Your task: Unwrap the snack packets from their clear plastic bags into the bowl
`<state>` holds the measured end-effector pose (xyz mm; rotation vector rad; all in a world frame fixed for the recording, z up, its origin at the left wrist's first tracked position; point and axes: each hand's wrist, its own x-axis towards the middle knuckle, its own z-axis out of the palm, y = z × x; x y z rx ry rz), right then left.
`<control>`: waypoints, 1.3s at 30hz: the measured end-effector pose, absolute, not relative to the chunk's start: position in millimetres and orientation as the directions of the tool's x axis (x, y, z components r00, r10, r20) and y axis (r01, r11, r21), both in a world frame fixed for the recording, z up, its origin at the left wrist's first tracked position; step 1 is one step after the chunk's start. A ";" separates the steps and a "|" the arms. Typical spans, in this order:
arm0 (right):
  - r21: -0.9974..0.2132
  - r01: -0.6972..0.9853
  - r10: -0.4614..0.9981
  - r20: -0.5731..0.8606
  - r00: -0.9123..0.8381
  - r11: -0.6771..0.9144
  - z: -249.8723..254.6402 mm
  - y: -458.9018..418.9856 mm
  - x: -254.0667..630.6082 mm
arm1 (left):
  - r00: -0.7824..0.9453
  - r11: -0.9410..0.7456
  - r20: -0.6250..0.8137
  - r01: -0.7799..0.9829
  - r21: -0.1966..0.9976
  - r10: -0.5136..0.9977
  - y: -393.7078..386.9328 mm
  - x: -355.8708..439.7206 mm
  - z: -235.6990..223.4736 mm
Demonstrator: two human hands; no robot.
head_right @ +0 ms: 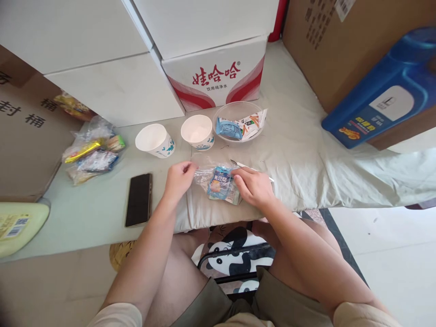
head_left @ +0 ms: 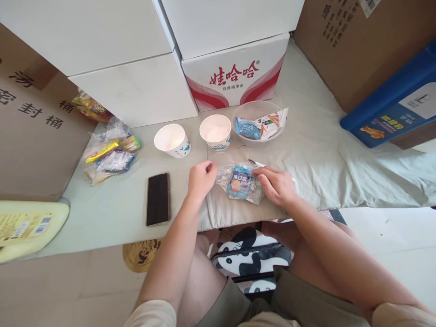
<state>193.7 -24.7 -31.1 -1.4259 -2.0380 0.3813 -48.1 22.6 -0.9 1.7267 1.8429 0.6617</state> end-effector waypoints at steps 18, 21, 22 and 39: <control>-0.416 0.875 0.882 0.470 -0.026 0.248 -38.3 -20.0 191.4 | -0.245 0.108 0.041 0.564 0.819 0.969 32.5 -53.0 -14.1; -0.446 0.842 0.845 0.535 -0.020 0.303 -30.5 -22.6 194.1 | -0.114 -0.122 0.238 0.610 0.783 0.965 23.3 -49.3 0.0; -0.456 0.812 0.837 0.543 -0.069 0.363 -27.8 -23.9 194.8 | 0.039 -0.237 0.273 0.623 0.746 0.961 18.5 -46.5 4.9; -0.629 0.638 0.877 0.452 -0.164 0.444 -23.9 -26.3 191.7 | 0.361 -0.053 -0.100 0.390 0.919 0.927 11.6 -42.4 3.7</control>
